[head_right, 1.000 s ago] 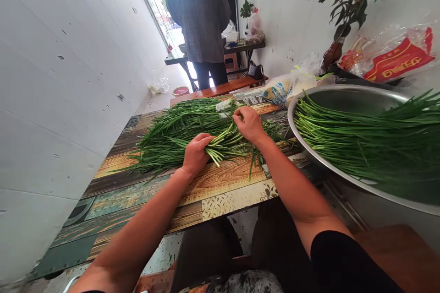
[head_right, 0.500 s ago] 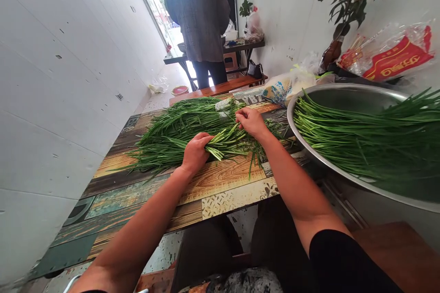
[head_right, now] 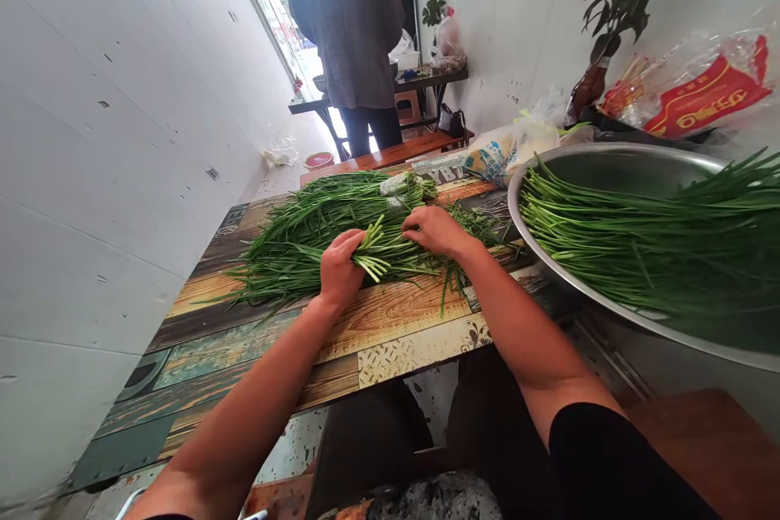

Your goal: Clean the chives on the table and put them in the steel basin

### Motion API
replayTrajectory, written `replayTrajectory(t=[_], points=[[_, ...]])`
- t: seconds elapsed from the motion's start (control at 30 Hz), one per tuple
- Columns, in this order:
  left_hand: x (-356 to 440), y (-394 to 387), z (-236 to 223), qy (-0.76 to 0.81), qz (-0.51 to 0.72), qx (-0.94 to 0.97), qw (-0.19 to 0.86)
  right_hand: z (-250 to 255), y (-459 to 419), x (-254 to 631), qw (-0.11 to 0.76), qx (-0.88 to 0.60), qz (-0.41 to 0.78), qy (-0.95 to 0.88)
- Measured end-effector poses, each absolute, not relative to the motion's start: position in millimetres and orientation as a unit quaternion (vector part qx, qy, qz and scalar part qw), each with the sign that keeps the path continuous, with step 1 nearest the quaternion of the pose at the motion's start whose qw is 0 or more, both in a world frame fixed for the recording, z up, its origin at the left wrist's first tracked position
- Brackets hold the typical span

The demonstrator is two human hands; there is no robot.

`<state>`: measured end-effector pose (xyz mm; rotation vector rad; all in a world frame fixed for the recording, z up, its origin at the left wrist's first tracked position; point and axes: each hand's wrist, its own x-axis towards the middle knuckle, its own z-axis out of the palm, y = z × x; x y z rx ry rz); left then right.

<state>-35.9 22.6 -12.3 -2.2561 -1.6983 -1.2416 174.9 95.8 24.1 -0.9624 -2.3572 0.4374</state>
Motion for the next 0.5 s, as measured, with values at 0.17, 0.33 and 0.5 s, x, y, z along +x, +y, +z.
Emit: replayTrajectory(t=[0.17,0.33,0.5], points=[[-41,18,-9,-0.516,-0.52,-0.67,0.117,31,95,178,0.374,-0.379,0.245,-0.81],[-36,16,-4,-0.506,-0.428,-0.74,0.117,25,85,160,0.347,-0.327,0.218,-0.852],[-41,17,1,-0.506,-0.498,-0.685,0.164,24,82,154,0.376,-0.379,0.227,-0.815]])
